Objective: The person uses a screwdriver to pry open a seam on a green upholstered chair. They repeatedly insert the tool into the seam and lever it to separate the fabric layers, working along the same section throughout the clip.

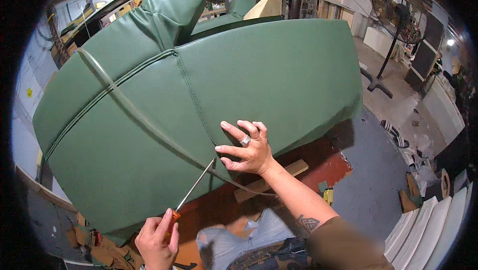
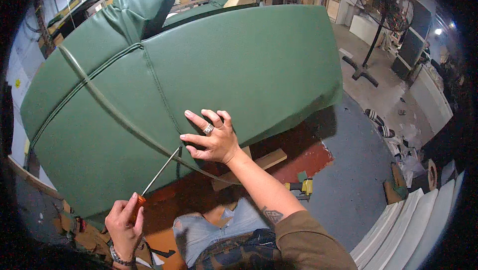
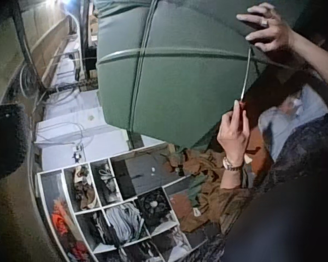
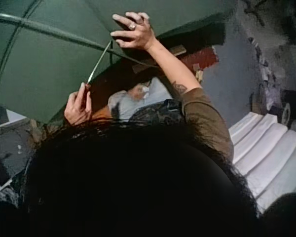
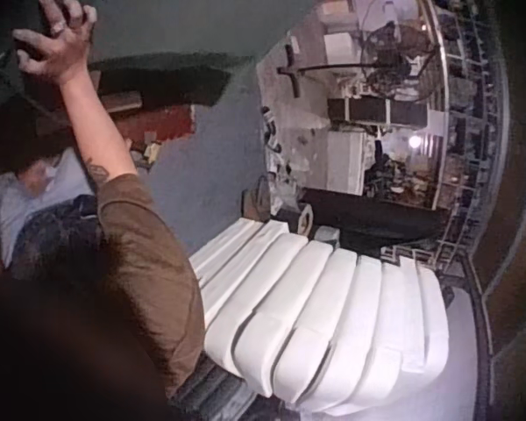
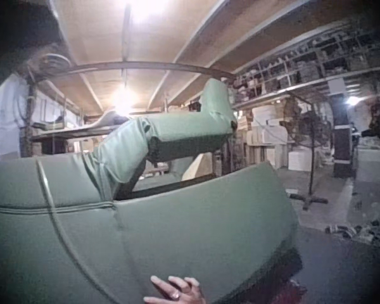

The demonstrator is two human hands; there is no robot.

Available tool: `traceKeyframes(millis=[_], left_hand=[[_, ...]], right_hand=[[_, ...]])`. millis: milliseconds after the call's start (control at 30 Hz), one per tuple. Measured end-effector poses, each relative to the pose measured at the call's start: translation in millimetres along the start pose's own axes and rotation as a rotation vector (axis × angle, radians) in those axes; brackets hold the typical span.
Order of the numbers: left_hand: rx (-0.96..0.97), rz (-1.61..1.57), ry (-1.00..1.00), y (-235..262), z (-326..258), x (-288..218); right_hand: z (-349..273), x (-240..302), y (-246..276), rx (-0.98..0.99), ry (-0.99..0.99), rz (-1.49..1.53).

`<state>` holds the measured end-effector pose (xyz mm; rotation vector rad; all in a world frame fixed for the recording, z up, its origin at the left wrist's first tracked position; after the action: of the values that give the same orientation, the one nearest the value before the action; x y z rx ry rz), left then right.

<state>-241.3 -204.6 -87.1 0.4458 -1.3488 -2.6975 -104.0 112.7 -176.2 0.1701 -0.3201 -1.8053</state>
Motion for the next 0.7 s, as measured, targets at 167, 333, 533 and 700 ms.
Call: traceKeyframes(millis=[167, 333, 533, 700], left_hand=[[0.027, 0.039, -0.024, -6, 6, -4], [0.015, 0.079, -0.019, -11, 6, -13], [0.056, 0.147, 0.004, -10, 4, -21], [0.167, 0.209, -0.102, -5, 8, -20]], right_hand=[[2, -4, -2, -0.008, -0.003, 0.002], [2, -9, -3, -0.008, 0.013, 0.009], [2, -8, -4, -0.003, 0.006, 0.01], [4, -7, -4, -0.004, 0.001, 0.014]])
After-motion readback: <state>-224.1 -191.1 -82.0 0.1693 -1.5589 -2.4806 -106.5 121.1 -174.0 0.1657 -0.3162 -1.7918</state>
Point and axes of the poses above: each hand's wrist, its own z-axis towards the middle knuckle, its own y-axis out of the back of the hand, x = y × z, the point moved 5 cm from there along z, towards the middle knuckle, and after that the axes turned 7 degrees about -x, right-handed, at the moved point
